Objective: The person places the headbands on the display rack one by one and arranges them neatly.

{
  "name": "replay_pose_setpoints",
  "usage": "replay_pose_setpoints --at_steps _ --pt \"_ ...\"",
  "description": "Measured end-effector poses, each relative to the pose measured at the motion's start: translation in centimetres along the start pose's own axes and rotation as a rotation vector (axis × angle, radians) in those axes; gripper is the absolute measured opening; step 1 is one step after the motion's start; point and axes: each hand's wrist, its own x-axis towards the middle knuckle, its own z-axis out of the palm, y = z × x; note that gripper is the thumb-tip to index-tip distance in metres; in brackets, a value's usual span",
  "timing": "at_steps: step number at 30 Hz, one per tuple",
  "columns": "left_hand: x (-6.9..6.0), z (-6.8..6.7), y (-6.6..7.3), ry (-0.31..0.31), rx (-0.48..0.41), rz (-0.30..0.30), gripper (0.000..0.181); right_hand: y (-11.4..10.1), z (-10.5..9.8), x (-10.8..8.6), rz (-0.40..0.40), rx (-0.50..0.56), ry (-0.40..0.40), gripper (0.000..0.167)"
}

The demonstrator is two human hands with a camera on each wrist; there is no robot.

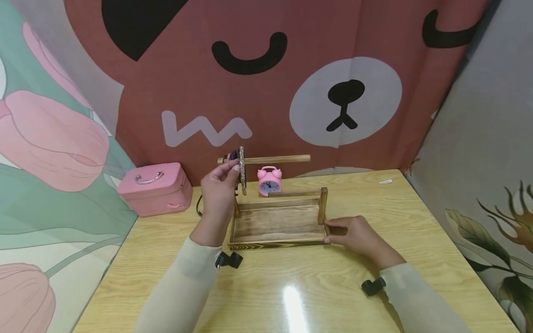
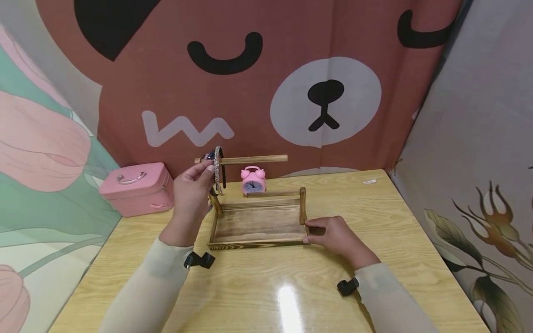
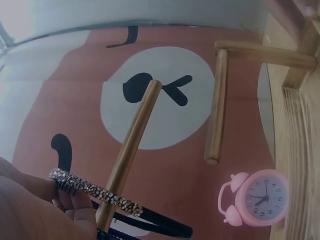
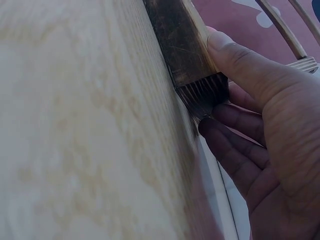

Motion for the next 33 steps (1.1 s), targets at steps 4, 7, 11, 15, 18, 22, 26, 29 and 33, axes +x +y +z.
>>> replay_pose_setpoints --at_steps 4,7,11,15,18,22,26,29,33 --pt "0.14 -0.23 -0.24 0.000 0.040 -0.012 0.024 0.06 0.13 -0.07 0.013 0.010 -0.006 0.057" --pt "0.16 -0.37 -0.36 -0.006 0.048 -0.027 0.025 0.08 0.22 -0.09 0.014 0.011 -0.009 0.057" --pt "0.15 -0.44 -0.46 -0.006 0.034 -0.045 0.024 0.09 0.27 -0.07 0.001 0.007 -0.007 0.056" --pt "0.11 -0.45 -0.41 -0.007 0.015 -0.054 0.024 0.02 0.20 -0.04 0.010 0.019 -0.006 0.056" --pt "-0.02 -0.47 -0.28 -0.010 0.006 -0.057 0.023 -0.11 0.14 -0.03 0.012 0.020 -0.003 0.057" --pt "-0.18 -0.44 -0.31 -0.007 -0.004 -0.061 0.020 -0.15 0.10 -0.01 0.018 0.010 -0.001 0.057" --pt "-0.36 -0.43 -0.52 -0.001 -0.004 -0.067 0.013 -0.11 0.07 0.00 0.024 -0.002 0.000 0.056" --pt "-0.45 -0.47 -0.67 0.002 0.004 -0.077 0.010 -0.03 0.05 0.00 0.023 -0.010 -0.001 0.056" --pt "-0.35 -0.57 -0.87 0.007 0.032 -0.095 0.010 0.04 0.01 -0.03 0.025 -0.010 -0.006 0.057"
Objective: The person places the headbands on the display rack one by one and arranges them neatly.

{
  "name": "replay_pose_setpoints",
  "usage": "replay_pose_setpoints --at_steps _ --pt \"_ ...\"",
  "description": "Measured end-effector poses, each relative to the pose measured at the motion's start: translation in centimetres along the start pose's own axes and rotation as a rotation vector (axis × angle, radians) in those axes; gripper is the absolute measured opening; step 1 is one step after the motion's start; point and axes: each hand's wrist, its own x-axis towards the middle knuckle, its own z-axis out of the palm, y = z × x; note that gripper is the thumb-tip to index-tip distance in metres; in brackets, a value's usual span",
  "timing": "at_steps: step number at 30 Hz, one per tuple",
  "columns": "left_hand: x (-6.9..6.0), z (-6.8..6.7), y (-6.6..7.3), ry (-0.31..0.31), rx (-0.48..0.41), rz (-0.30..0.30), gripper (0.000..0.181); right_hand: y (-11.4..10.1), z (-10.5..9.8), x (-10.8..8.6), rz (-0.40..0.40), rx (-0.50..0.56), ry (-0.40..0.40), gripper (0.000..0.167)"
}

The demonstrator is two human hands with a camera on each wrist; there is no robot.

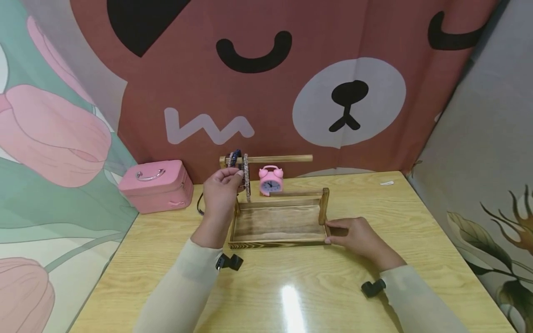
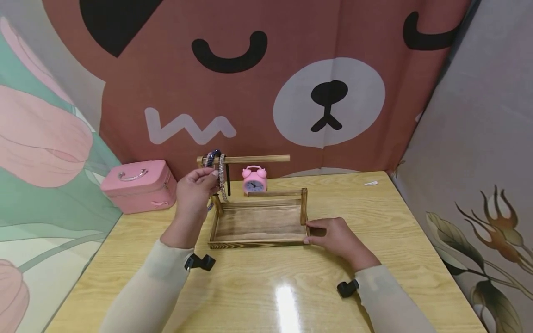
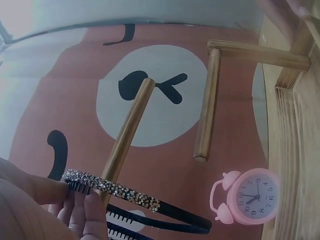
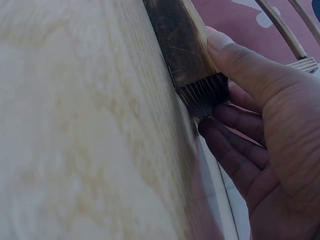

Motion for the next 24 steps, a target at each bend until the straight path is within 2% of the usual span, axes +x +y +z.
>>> replay_pose_setpoints --at_steps 8,13,19,24 --pt "0.4 0.2 -0.2 0.022 0.016 -0.009 0.012 -0.2 0.0 0.0 -0.004 0.005 0.004 0.057" --pt "0.2 -0.2 -0.6 0.021 0.042 -0.013 0.009 -0.2 0.0 -0.1 0.002 0.009 0.000 0.057" --pt "-0.5 -1.1 -1.0 -0.004 0.050 -0.023 0.010 -0.1 -0.2 -0.2 0.001 0.011 0.000 0.058" --pt "-1.3 -2.6 -1.7 -0.018 0.044 -0.012 0.011 -0.2 -0.2 -0.1 0.006 0.019 -0.005 0.058"
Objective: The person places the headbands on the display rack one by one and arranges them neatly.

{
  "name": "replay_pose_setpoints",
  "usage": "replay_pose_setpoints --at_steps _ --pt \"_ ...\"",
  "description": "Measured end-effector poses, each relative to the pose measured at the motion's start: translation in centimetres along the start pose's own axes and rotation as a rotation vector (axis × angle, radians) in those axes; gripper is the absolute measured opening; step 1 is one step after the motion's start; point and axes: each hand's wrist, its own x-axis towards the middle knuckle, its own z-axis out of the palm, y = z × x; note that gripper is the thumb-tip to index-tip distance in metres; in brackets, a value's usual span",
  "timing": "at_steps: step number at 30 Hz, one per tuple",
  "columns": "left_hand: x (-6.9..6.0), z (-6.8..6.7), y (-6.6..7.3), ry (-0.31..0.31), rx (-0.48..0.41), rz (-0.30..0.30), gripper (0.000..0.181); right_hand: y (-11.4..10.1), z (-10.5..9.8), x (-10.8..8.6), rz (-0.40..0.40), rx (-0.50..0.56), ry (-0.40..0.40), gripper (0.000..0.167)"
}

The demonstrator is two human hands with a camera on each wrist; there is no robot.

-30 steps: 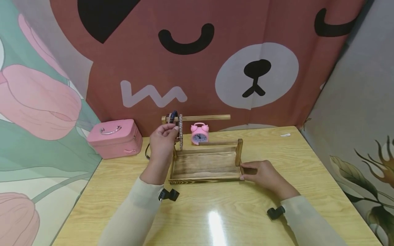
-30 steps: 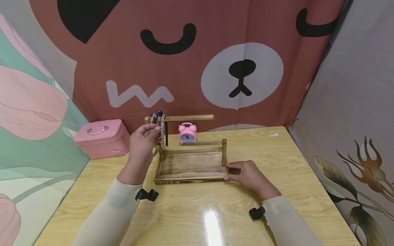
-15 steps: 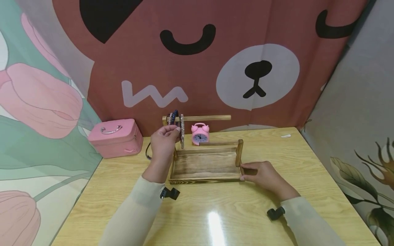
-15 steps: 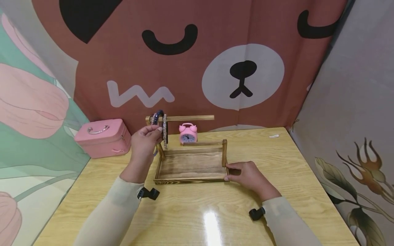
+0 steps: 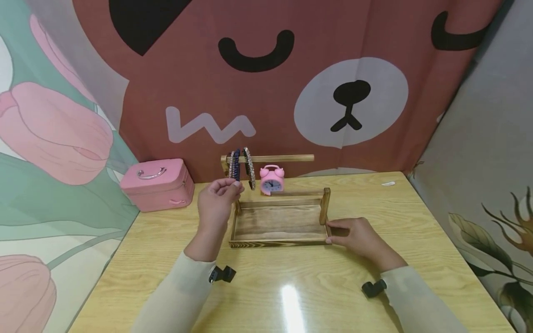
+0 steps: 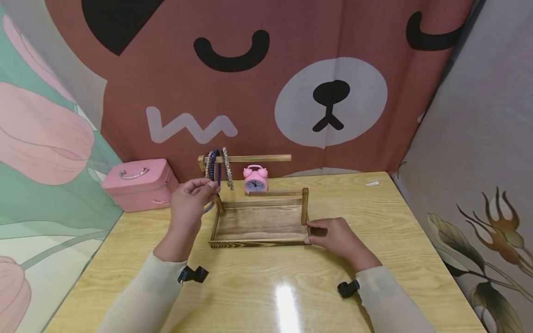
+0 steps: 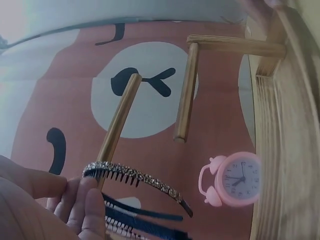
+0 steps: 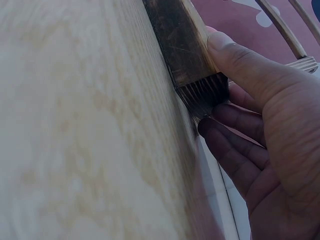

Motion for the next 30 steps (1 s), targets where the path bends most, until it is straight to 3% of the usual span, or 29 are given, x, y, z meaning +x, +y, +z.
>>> replay_pose_setpoints --at_steps 3,5,9,12,15,18,24,27,30 --pt "-0.2 -1.2 -0.8 0.011 0.004 0.056 0.012 -0.1 -0.1 0.1 0.000 -0.010 -0.008 0.059" --pt "0.2 -2.3 -1.7 0.044 0.067 0.146 0.013 -0.2 -0.1 0.1 0.008 -0.017 -0.010 0.060" --pt "2.3 -5.4 -4.4 0.152 0.345 0.382 0.013 -0.2 -0.3 0.3 0.009 -0.026 -0.008 0.060" --pt "4.7 -8.3 -6.7 0.149 0.561 0.489 0.013 -0.1 -0.4 0.4 0.004 -0.024 -0.006 0.061" --pt "6.9 -10.9 -8.9 0.032 0.740 0.512 0.014 0.0 -0.5 0.5 0.005 -0.024 -0.004 0.061" --pt "8.6 -12.6 -10.5 -0.118 0.862 0.492 0.021 0.2 -0.6 0.5 0.009 -0.023 -0.002 0.062" --pt "10.7 -13.9 -11.6 -0.355 1.083 0.405 0.039 0.3 -0.3 0.4 0.015 -0.012 0.003 0.060" --pt "11.2 -14.4 -12.0 -0.424 1.150 0.392 0.035 0.2 -0.1 0.3 0.007 -0.003 0.004 0.060" --pt "11.4 -14.7 -12.5 -0.472 1.198 0.418 0.025 0.0 0.0 0.2 0.014 0.003 -0.001 0.060"
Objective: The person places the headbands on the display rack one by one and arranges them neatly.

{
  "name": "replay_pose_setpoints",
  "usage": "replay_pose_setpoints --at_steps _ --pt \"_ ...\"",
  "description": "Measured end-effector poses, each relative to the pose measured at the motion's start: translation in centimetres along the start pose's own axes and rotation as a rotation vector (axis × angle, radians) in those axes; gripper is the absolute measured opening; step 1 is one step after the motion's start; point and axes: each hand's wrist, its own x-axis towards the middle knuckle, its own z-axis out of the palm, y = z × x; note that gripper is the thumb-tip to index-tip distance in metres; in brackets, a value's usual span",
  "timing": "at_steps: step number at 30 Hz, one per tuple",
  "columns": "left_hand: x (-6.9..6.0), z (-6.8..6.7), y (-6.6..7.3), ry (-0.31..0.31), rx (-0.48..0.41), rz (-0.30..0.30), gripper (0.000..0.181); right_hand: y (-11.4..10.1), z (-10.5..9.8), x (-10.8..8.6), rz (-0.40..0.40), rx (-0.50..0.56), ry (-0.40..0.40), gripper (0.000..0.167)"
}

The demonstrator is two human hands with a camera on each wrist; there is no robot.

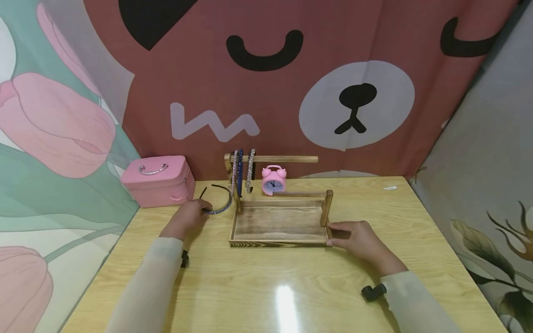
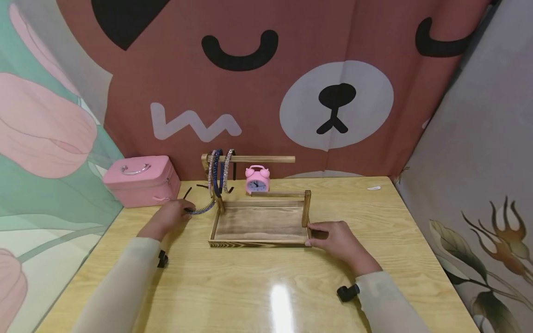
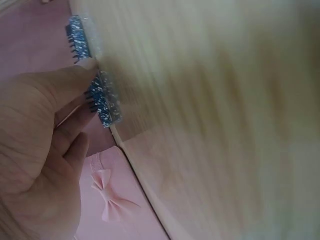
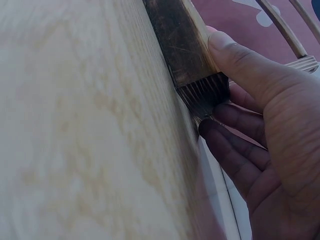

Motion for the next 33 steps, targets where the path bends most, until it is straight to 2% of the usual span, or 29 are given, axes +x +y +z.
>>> replay_pose_setpoints --at_steps 5,7,9,12,16,19,21,23,26,27,29,33 --pt "0.2 0.2 -0.2 -0.003 0.054 0.071 0.016 -0.1 0.2 0.0 0.012 -0.007 -0.001 0.059" --pt "0.1 0.2 0.0 0.004 0.046 0.075 0.014 -0.2 0.2 0.0 0.006 -0.006 -0.004 0.059" --pt "-0.1 0.1 0.4 0.008 0.006 0.065 0.012 -0.2 0.3 0.0 0.006 -0.003 -0.005 0.059" --pt "-0.4 -0.3 1.4 0.021 -0.127 0.008 0.016 -0.2 0.4 0.0 0.005 -0.001 -0.007 0.060" --pt "-1.0 -1.6 3.0 0.078 -0.394 -0.087 0.028 0.1 0.3 -0.1 0.013 -0.002 -0.007 0.061" --pt "-1.2 -2.7 3.9 0.135 -0.649 -0.169 0.035 0.3 0.2 -0.1 0.015 -0.003 -0.004 0.061" --pt "-1.4 -3.3 4.4 0.177 -0.906 -0.210 0.033 0.3 0.1 -0.1 0.011 -0.006 -0.003 0.061" --pt "-1.5 -3.6 4.9 0.223 -1.170 -0.224 0.024 0.4 0.1 -0.1 0.012 -0.004 -0.001 0.061" --pt "-2.0 -3.8 5.3 0.269 -1.513 -0.190 0.021 0.3 0.2 -0.1 0.012 -0.003 0.002 0.061" --pt "-2.2 -3.8 5.4 0.281 -1.580 -0.175 0.023 0.3 0.2 -0.1 0.008 -0.003 0.001 0.061" --pt "-2.7 -3.8 5.6 0.289 -1.679 -0.146 0.027 0.2 0.2 0.0 0.012 -0.002 0.002 0.061" --pt "-3.5 -4.3 6.2 0.319 -1.798 -0.080 0.032 0.2 0.1 -0.1 0.007 -0.013 -0.002 0.062"
